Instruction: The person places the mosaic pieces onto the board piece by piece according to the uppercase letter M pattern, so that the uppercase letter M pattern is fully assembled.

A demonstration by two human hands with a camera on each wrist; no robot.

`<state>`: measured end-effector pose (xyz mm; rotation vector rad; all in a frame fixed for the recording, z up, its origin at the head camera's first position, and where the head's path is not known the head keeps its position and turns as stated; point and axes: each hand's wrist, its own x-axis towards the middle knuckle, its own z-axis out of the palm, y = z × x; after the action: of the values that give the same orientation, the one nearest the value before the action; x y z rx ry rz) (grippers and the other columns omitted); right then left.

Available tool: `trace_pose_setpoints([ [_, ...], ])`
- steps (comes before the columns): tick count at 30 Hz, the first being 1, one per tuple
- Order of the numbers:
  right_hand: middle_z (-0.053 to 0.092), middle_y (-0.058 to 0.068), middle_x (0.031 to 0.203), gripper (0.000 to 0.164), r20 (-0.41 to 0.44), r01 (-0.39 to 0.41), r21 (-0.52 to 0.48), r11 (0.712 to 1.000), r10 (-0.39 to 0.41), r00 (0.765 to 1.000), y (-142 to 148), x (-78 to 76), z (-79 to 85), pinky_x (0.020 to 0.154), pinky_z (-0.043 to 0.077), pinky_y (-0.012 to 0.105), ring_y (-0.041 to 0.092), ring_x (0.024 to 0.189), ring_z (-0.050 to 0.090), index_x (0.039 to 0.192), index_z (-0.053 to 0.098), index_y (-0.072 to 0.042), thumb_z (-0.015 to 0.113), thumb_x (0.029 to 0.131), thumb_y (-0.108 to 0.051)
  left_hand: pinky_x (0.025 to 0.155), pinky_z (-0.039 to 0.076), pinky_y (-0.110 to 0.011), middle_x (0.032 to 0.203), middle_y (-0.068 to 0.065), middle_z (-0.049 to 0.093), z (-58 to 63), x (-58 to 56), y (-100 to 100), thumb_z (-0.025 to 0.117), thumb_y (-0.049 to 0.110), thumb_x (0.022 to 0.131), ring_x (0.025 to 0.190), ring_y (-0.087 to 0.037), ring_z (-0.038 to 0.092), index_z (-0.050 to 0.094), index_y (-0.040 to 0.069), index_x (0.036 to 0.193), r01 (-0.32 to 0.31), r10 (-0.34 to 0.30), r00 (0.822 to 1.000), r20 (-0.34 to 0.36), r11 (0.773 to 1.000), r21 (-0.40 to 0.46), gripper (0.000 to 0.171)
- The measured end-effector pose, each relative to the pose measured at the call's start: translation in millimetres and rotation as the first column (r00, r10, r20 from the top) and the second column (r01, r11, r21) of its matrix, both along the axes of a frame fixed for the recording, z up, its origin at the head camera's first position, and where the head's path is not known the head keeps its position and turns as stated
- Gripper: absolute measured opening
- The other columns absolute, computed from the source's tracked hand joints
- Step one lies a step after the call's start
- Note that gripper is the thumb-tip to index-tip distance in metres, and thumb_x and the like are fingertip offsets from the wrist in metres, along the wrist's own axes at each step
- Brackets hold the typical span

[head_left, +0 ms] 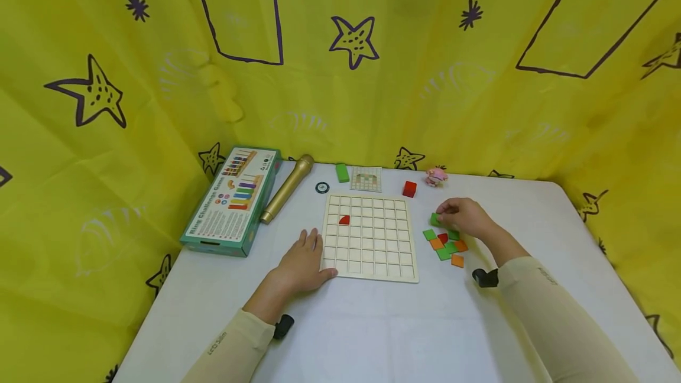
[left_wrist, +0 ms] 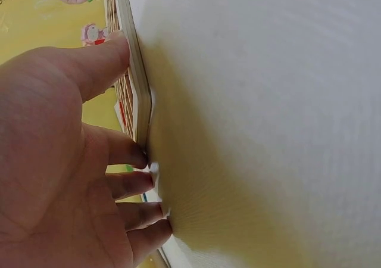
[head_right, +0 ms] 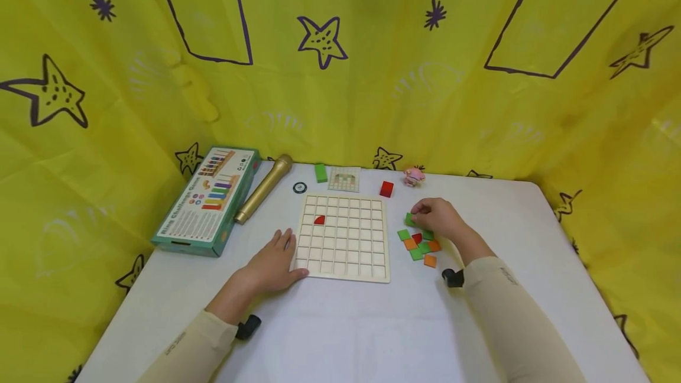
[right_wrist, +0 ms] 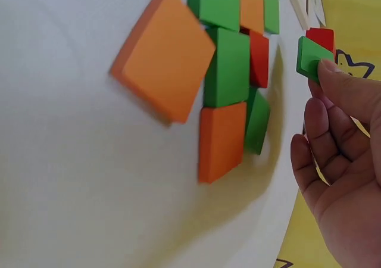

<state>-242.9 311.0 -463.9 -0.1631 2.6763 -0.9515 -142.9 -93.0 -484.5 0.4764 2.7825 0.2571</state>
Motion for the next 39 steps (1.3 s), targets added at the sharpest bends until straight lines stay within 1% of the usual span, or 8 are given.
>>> trace_pose_setpoints([
  [6, 0.068, 0.012, 0.105, 0.019, -0.031, -0.005, -0.023, 1.0, 0.004, 1.0, -11.6, -6.1, 2.8, 0.091, 0.049, 0.043, 0.03, 0.096, 0.057, 0.11, 0.069, -0.002, 0.067, 0.098, -0.016, 0.12, 0.024, -0.047, 0.163, -0.024, 0.021, -1.3, -1.2, 0.3, 0.06, 0.057, 0.095, 0.15, -0.044, 0.015, 0.029, -0.009, 0.153, 0.002, -0.002, 1.0, 0.001, 1.0, -0.013, 0.093],
  [13, 0.069, 0.01, 0.099, 0.015, -0.055, -0.032, -0.068, 0.997, 0.028, 0.998, -34.3, -14.0, 4.6, 0.088, 0.049, 0.04, 0.027, 0.093, 0.059, 0.106, 0.07, -0.001, 0.069, 0.096, -0.013, 0.12, 0.024, -0.046, 0.163, -0.024, 0.021, 1.8, 0.2, 0.2, 0.061, 0.056, 0.095, 0.15, -0.044, 0.015, 0.029, -0.01, 0.153, -0.006, 0.006, 1.0, 0.01, 1.0, -0.007, 0.093],
  [22, 0.069, 0.009, 0.098, 0.013, -0.082, -0.069, -0.112, 0.991, 0.06, 0.995, -65.2, -21.2, 8.3, 0.088, 0.049, 0.039, 0.027, 0.093, 0.059, 0.104, 0.071, -0.002, 0.071, 0.095, -0.012, 0.119, 0.025, -0.047, 0.162, -0.025, 0.022, 2.3, 0.0, -0.2, 0.061, 0.056, 0.095, 0.15, -0.044, 0.016, 0.03, -0.01, 0.153, 0.0, 0.0, 1.0, 0.003, 1.0, -0.003, 0.093],
  [26, 0.069, 0.009, 0.099, 0.014, -0.079, -0.072, -0.128, 0.989, 0.062, 0.995, -75.3, -24.1, 8.2, 0.09, 0.049, 0.039, 0.026, 0.094, 0.06, 0.104, 0.072, -0.002, 0.072, 0.094, -0.012, 0.119, 0.025, -0.047, 0.162, -0.025, 0.022, 1.8, -0.2, 0.2, 0.062, 0.055, 0.095, 0.15, -0.045, 0.016, 0.031, -0.01, 0.153, 0.002, -0.002, 1.0, 0.0, 1.0, 0.002, 0.092],
  [32, 0.069, 0.009, 0.099, 0.014, -0.071, -0.087, -0.124, 0.988, 0.079, 0.994, -87.3, -27.5, 6.3, 0.092, 0.049, 0.041, 0.027, 0.094, 0.059, 0.105, 0.072, -0.003, 0.072, 0.094, -0.013, 0.119, 0.025, -0.047, 0.162, -0.025, 0.022, 5.3, 0.9, 1.2, 0.062, 0.055, 0.095, 0.15, -0.044, 0.016, 0.031, -0.01, 0.152, -0.002, 0.002, 1.0, 0.005, 1.0, 0.002, 0.092],
  [35, 0.069, 0.008, 0.098, 0.014, -0.078, -0.091, -0.122, 0.988, 0.082, 0.994, -93.6, -27.8, 4.5, 0.091, 0.05, 0.041, 0.026, 0.094, 0.059, 0.105, 0.073, -0.004, 0.072, 0.094, -0.013, 0.119, 0.025, -0.047, 0.162, -0.025, 0.022, 5.5, 1.1, 1.3, 0.062, 0.054, 0.095, 0.15, -0.045, 0.016, 0.031, -0.011, 0.152, -0.003, 0.002, 1.0, 0.009, 1.0, 0.005, 0.092],
  [39, 0.07, 0.007, 0.096, 0.013, -0.083, -0.112, -0.135, 0.985, 0.102, 0.991, -103.0, -28.1, 3.1, 0.086, 0.052, 0.038, 0.025, 0.092, 0.06, 0.103, 0.073, -0.003, 0.072, 0.094, -0.012, 0.119, 0.024, -0.047, 0.162, -0.025, 0.022, 5.1, 1.0, 1.2, 0.062, 0.054, 0.095, 0.15, -0.045, 0.016, 0.031, -0.011, 0.152, -0.003, 0.003, 1.0, 0.011, 1.0, 0.008, 0.092],
])
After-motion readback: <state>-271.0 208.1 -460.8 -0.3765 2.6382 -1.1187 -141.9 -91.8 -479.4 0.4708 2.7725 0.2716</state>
